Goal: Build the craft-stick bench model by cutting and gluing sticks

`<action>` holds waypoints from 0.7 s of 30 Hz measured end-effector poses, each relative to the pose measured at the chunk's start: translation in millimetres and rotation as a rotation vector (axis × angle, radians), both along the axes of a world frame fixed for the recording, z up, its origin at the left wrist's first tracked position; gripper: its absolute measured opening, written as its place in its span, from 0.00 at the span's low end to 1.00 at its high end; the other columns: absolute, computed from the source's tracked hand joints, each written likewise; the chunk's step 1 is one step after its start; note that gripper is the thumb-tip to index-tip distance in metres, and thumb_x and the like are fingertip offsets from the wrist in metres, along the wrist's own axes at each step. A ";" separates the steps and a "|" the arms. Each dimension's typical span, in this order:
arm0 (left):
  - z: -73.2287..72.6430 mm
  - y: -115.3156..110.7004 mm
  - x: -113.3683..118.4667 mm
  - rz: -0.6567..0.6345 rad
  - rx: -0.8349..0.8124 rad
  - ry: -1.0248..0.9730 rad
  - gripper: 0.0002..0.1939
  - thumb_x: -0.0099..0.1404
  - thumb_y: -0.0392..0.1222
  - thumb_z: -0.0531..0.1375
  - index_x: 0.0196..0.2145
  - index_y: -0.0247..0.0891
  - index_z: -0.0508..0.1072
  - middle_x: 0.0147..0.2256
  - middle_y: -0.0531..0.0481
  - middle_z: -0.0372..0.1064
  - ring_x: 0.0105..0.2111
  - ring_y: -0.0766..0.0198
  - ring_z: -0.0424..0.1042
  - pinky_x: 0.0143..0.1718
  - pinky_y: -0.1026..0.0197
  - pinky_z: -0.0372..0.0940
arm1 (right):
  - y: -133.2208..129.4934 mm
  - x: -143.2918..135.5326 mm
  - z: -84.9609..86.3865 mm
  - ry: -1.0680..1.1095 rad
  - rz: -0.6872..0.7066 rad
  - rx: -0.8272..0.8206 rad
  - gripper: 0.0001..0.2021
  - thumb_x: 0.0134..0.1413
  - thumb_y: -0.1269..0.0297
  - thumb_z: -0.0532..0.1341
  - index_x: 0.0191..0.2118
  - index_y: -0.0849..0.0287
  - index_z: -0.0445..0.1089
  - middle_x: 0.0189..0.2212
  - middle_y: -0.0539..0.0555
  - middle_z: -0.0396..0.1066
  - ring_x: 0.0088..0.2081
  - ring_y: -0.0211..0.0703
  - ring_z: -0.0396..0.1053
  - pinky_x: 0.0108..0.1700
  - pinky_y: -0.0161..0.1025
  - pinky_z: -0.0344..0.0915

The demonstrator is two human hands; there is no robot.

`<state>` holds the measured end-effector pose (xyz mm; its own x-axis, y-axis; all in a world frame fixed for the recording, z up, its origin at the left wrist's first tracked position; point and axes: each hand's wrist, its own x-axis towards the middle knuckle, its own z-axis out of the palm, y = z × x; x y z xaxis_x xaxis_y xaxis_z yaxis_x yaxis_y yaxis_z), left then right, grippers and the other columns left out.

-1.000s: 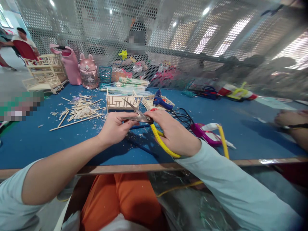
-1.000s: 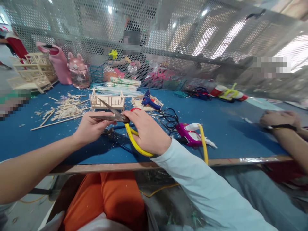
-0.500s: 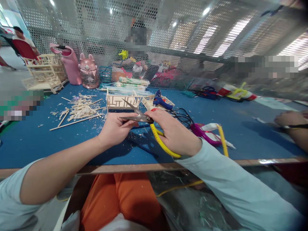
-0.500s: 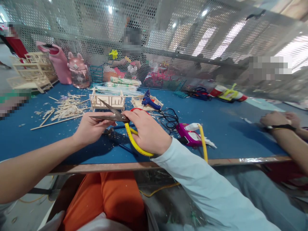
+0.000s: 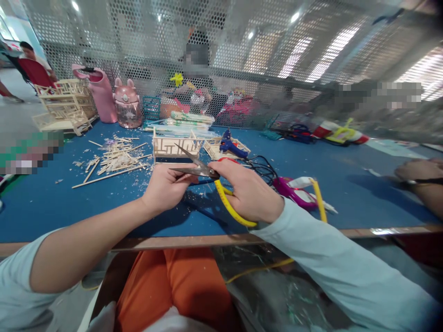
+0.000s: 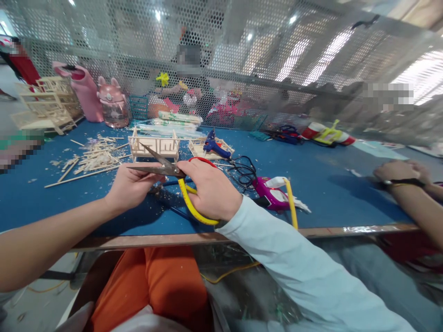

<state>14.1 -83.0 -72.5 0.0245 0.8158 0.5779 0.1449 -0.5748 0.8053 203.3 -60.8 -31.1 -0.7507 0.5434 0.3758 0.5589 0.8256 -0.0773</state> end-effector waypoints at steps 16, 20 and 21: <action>4.2 7.3 -5.0 0.048 -0.157 0.111 0.13 0.60 0.46 0.58 0.32 0.35 0.78 0.21 0.52 0.71 0.23 0.67 0.66 0.26 0.66 0.62 | -11.9 29.3 -21.0 0.157 -0.394 -0.092 0.19 0.46 0.64 0.59 0.46 0.59 0.61 0.22 0.49 0.69 0.20 0.40 0.65 0.23 0.35 0.60; 2.6 11.8 -7.4 0.092 -0.213 0.150 0.14 0.62 0.42 0.54 0.39 0.35 0.77 0.23 0.54 0.67 0.21 0.70 0.61 0.23 0.68 0.57 | -14.0 62.7 -27.9 0.009 -0.732 -0.133 0.13 0.45 0.61 0.60 0.38 0.58 0.62 0.18 0.49 0.66 0.18 0.43 0.65 0.20 0.35 0.56; 2.6 12.0 -7.5 0.094 -0.246 0.177 0.15 0.63 0.40 0.52 0.41 0.35 0.76 0.23 0.54 0.67 0.21 0.71 0.60 0.22 0.68 0.55 | -13.4 66.4 -29.3 -0.048 -0.800 -0.146 0.10 0.46 0.62 0.59 0.37 0.58 0.62 0.19 0.50 0.67 0.19 0.44 0.67 0.21 0.36 0.56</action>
